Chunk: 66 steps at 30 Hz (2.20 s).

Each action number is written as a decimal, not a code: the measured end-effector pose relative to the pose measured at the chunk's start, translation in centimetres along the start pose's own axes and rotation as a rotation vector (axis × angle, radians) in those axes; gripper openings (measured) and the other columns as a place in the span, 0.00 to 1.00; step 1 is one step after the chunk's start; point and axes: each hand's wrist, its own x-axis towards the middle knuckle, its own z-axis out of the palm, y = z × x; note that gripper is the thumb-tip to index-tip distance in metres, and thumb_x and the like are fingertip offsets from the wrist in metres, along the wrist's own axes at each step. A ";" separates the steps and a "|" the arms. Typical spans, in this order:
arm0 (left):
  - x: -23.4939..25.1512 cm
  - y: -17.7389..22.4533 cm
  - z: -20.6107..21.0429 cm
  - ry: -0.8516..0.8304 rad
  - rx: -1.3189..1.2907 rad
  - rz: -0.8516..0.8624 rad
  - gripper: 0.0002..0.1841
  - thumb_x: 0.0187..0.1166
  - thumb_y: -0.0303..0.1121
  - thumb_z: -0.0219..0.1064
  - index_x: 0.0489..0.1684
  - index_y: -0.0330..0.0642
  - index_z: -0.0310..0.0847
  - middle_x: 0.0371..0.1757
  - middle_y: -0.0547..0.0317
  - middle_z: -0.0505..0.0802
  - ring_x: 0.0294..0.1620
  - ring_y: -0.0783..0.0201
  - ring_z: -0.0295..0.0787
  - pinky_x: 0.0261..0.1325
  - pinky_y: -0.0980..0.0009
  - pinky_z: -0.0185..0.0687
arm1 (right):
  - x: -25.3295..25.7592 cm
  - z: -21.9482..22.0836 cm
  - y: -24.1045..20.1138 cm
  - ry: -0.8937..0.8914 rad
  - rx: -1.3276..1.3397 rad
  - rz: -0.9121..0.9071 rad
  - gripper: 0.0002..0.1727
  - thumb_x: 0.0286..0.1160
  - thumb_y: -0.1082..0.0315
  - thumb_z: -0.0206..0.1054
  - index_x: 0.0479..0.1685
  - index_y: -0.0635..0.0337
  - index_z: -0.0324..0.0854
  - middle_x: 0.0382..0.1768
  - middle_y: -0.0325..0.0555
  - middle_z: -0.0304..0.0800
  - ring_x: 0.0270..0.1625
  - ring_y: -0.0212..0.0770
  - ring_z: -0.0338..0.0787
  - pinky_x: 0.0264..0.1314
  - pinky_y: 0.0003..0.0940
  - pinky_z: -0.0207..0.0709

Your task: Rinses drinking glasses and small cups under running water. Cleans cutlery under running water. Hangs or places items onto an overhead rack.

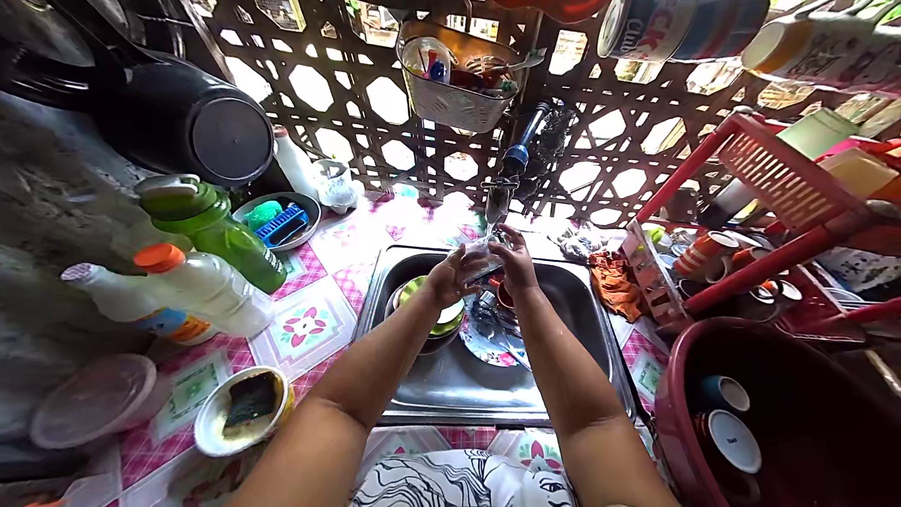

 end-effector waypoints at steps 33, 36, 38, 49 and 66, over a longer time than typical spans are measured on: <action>7.8 -10.3 1.9 -0.383 2.103 0.280 0.17 0.87 0.42 0.60 0.58 0.41 0.88 0.63 0.44 0.92 0.77 0.38 0.78 0.80 0.30 0.58 | -22.2 -24.6 -27.2 0.419 -1.023 0.001 0.48 0.47 0.61 0.87 0.77 0.61 0.70 0.62 0.56 0.86 0.62 0.44 0.89 0.65 0.45 0.85; 7.5 -10.4 2.3 -0.344 2.128 0.297 0.15 0.88 0.40 0.59 0.57 0.44 0.89 0.60 0.47 0.94 0.74 0.43 0.82 0.81 0.35 0.60 | -24.9 -28.6 -25.8 0.595 -1.378 0.178 0.47 0.50 0.60 0.89 0.75 0.68 0.72 0.69 0.71 0.80 0.73 0.67 0.81 0.74 0.68 0.73; 7.3 -9.7 2.6 -0.310 2.085 0.269 0.16 0.89 0.41 0.57 0.60 0.44 0.88 0.60 0.46 0.94 0.74 0.43 0.82 0.83 0.36 0.58 | -25.6 -31.1 -22.7 0.642 -1.489 0.433 0.48 0.51 0.57 0.90 0.76 0.67 0.73 0.71 0.74 0.77 0.73 0.72 0.79 0.71 0.75 0.72; 4.7 -6.8 -0.5 0.183 0.417 0.119 0.23 0.94 0.42 0.53 0.77 0.35 0.72 0.67 0.42 0.87 0.66 0.53 0.87 0.69 0.53 0.83 | -26.4 -36.5 -13.1 0.511 -1.260 0.760 0.45 0.54 0.64 0.89 0.76 0.68 0.73 0.68 0.75 0.81 0.73 0.71 0.80 0.76 0.72 0.69; 4.2 -3.5 -0.3 0.063 -0.203 0.066 0.33 0.90 0.64 0.41 0.66 0.45 0.78 0.49 0.46 0.92 0.45 0.51 0.91 0.46 0.51 0.89 | -10.6 -16.1 -16.8 0.039 -1.258 -0.048 0.28 0.79 0.54 0.70 0.73 0.60 0.79 0.72 0.63 0.81 0.75 0.63 0.80 0.75 0.68 0.72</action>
